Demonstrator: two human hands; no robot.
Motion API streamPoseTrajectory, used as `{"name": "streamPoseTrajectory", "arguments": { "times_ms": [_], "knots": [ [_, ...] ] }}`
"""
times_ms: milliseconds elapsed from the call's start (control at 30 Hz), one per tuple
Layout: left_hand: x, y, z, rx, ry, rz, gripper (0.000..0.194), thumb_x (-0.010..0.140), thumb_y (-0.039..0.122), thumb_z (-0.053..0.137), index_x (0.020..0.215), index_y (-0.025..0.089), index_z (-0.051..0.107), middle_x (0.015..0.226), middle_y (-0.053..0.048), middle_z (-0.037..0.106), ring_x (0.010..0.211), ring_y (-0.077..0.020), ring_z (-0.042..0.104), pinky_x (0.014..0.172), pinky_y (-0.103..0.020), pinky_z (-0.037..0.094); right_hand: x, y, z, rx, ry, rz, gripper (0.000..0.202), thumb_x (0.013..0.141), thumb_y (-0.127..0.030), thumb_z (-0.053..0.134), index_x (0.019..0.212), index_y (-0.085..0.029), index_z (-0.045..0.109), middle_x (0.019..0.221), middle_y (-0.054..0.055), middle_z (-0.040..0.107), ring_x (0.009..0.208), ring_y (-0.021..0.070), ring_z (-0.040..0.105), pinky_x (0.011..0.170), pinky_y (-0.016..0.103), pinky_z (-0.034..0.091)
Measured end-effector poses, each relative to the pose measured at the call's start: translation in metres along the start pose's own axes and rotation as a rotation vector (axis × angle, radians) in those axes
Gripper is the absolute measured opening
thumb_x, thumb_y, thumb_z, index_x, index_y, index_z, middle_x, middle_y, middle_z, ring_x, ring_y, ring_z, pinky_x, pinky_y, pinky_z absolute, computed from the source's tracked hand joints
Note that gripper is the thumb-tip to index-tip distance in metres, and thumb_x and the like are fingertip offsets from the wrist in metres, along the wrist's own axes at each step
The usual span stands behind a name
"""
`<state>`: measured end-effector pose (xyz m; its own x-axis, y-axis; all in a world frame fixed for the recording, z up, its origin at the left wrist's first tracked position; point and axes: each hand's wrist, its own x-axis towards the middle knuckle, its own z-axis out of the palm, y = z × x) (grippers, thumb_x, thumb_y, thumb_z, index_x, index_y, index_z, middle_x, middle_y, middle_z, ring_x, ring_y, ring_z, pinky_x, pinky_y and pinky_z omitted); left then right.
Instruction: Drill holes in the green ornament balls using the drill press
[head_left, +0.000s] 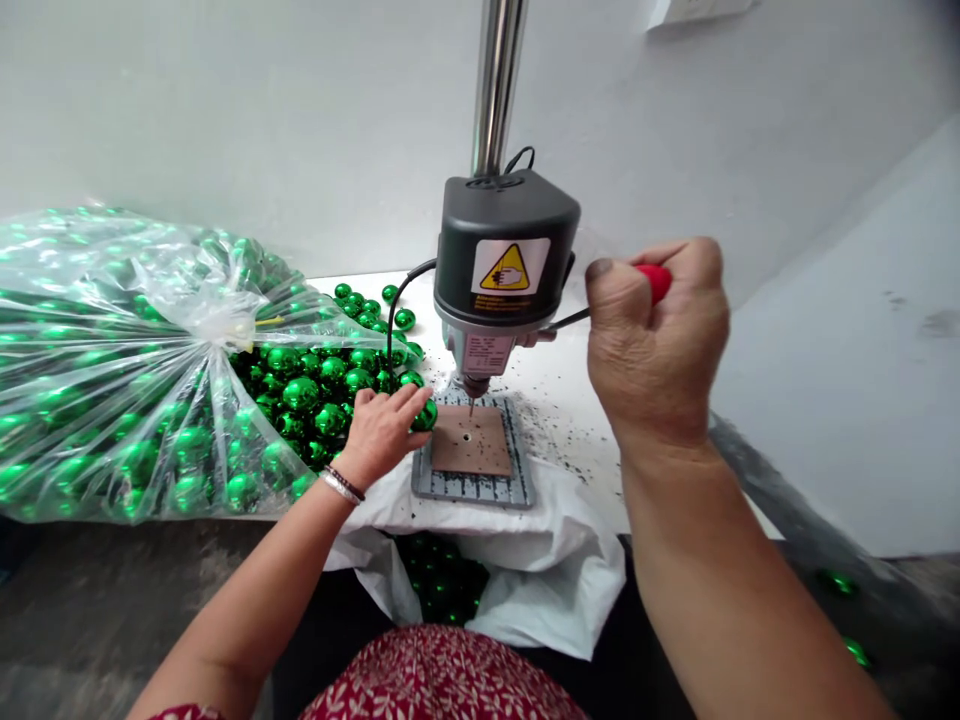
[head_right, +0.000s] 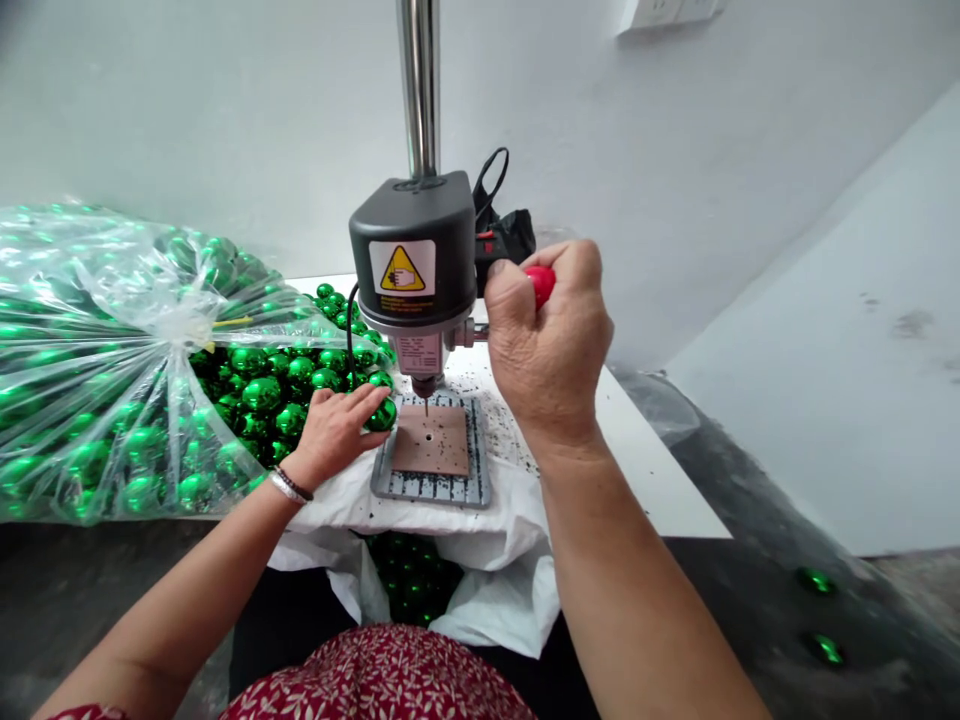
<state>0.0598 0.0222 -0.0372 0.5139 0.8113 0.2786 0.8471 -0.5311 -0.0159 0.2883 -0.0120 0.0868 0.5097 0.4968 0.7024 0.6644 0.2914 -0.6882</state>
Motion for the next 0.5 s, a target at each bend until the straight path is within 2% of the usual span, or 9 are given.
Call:
{"name": "streamPoseTrajectory", "arguments": {
  "times_ms": [100, 167, 233, 333, 400, 500],
  "knots": [
    [-0.010, 0.014, 0.010, -0.043, -0.104, -0.006, 0.055, 0.089, 0.036, 0.067, 0.142, 0.025, 0.053, 0.145, -0.012, 0.059, 0.113, -0.0294, 0.067, 0.096, -0.045, 0.046, -0.001, 0.003, 0.001, -0.014, 0.024, -0.036, 0.029, 0.090, -0.043, 0.057, 0.084, -0.016, 0.048, 0.075, -0.003, 0.047, 0.067, 0.0048, 0.041, 0.067, 0.025, 0.046],
    [-0.014, 0.018, 0.019, -0.118, -0.159, -0.068, 0.055, 0.092, 0.038, 0.062, 0.144, 0.024, 0.051, 0.147, -0.014, 0.055, 0.119, -0.0295, 0.064, 0.094, -0.043, 0.051, -0.001, 0.005, 0.001, -0.012, 0.024, -0.052, 0.036, 0.090, -0.052, 0.054, 0.085, -0.017, 0.048, 0.075, -0.003, 0.048, 0.067, 0.0046, 0.041, 0.069, 0.026, 0.048],
    [-0.016, 0.018, 0.027, -0.232, -0.183, -0.140, 0.052, 0.097, 0.040, 0.053, 0.146, 0.023, 0.049, 0.148, -0.015, 0.053, 0.125, -0.0292, 0.061, 0.094, -0.042, 0.053, -0.001, 0.006, 0.000, -0.003, 0.016, -0.058, 0.036, 0.090, -0.052, 0.053, 0.085, -0.017, 0.048, 0.075, -0.004, 0.048, 0.066, 0.0043, 0.041, 0.067, 0.025, 0.048],
    [-0.018, 0.012, 0.036, -0.492, -0.139, -0.196, 0.047, 0.102, 0.039, 0.039, 0.144, 0.021, 0.052, 0.143, -0.014, 0.058, 0.132, -0.0261, 0.056, 0.106, -0.042, 0.050, -0.002, 0.006, 0.000, 0.007, 0.005, -0.064, 0.029, 0.091, -0.044, 0.053, 0.085, -0.016, 0.048, 0.076, -0.004, 0.048, 0.067, 0.0038, 0.041, 0.065, 0.023, 0.045],
    [-0.016, 0.009, 0.039, -0.669, -0.094, -0.230, 0.047, 0.101, 0.035, 0.037, 0.141, 0.018, 0.055, 0.142, -0.014, 0.061, 0.134, -0.0242, 0.055, 0.112, -0.041, 0.046, -0.003, 0.005, -0.001, 0.010, 0.008, -0.068, 0.025, 0.090, -0.041, 0.053, 0.085, -0.017, 0.047, 0.076, -0.003, 0.049, 0.068, 0.0040, 0.042, 0.066, 0.022, 0.044],
    [-0.012, 0.006, 0.039, -0.852, -0.082, -0.388, 0.048, 0.097, 0.036, 0.045, 0.140, 0.017, 0.057, 0.145, -0.014, 0.060, 0.128, -0.0255, 0.059, 0.104, -0.039, 0.051, -0.004, 0.003, -0.001, 0.014, 0.014, -0.070, 0.022, 0.089, -0.037, 0.053, 0.083, -0.017, 0.045, 0.076, -0.003, 0.048, 0.068, 0.0046, 0.042, 0.067, 0.023, 0.044]
  ]
}}
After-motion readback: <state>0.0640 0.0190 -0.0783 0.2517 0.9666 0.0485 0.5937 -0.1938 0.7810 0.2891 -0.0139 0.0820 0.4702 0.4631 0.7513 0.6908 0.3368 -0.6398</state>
